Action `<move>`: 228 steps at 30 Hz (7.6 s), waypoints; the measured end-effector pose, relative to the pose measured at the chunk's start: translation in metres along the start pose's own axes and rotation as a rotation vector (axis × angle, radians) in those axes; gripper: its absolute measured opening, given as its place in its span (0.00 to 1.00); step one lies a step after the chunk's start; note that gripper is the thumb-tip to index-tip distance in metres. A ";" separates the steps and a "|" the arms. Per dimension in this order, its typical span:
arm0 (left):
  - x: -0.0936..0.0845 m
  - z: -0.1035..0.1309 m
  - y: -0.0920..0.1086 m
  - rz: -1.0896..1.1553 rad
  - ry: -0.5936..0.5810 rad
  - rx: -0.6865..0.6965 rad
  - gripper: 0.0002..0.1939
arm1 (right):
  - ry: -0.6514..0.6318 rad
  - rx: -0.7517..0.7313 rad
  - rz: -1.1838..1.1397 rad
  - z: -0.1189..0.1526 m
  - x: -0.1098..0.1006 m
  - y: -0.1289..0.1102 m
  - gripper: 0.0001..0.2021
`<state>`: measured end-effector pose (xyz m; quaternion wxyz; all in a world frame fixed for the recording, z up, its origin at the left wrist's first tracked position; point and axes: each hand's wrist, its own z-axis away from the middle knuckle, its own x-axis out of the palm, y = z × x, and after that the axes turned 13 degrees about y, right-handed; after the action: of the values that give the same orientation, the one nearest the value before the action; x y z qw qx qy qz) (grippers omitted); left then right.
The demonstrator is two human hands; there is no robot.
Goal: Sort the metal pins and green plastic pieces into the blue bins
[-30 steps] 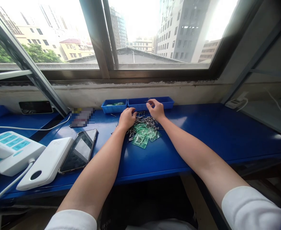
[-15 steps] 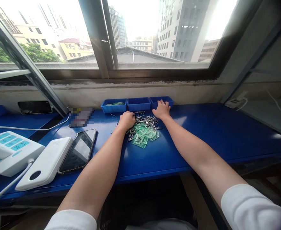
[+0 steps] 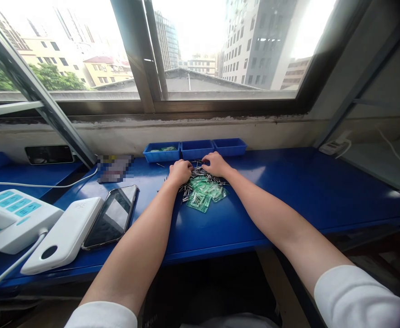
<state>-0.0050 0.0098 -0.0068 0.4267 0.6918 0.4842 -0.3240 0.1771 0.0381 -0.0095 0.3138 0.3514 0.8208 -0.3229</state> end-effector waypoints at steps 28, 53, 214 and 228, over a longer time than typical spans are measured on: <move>-0.002 0.002 0.003 0.049 -0.007 0.024 0.17 | -0.164 0.045 -0.207 -0.001 0.000 -0.003 0.06; -0.001 0.005 0.003 0.442 0.161 0.157 0.11 | 0.007 0.160 -0.522 -0.003 -0.002 -0.001 0.10; -0.002 -0.001 0.005 -0.023 -0.080 -0.057 0.14 | 0.346 0.092 0.110 0.000 -0.014 0.009 0.16; -0.002 0.000 0.005 0.004 -0.084 -0.024 0.12 | -0.051 -0.155 -0.156 0.001 0.009 -0.006 0.07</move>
<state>-0.0013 0.0082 -0.0041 0.4556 0.6732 0.4684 -0.3462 0.1678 0.0373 -0.0155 0.3348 0.2528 0.8600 -0.2906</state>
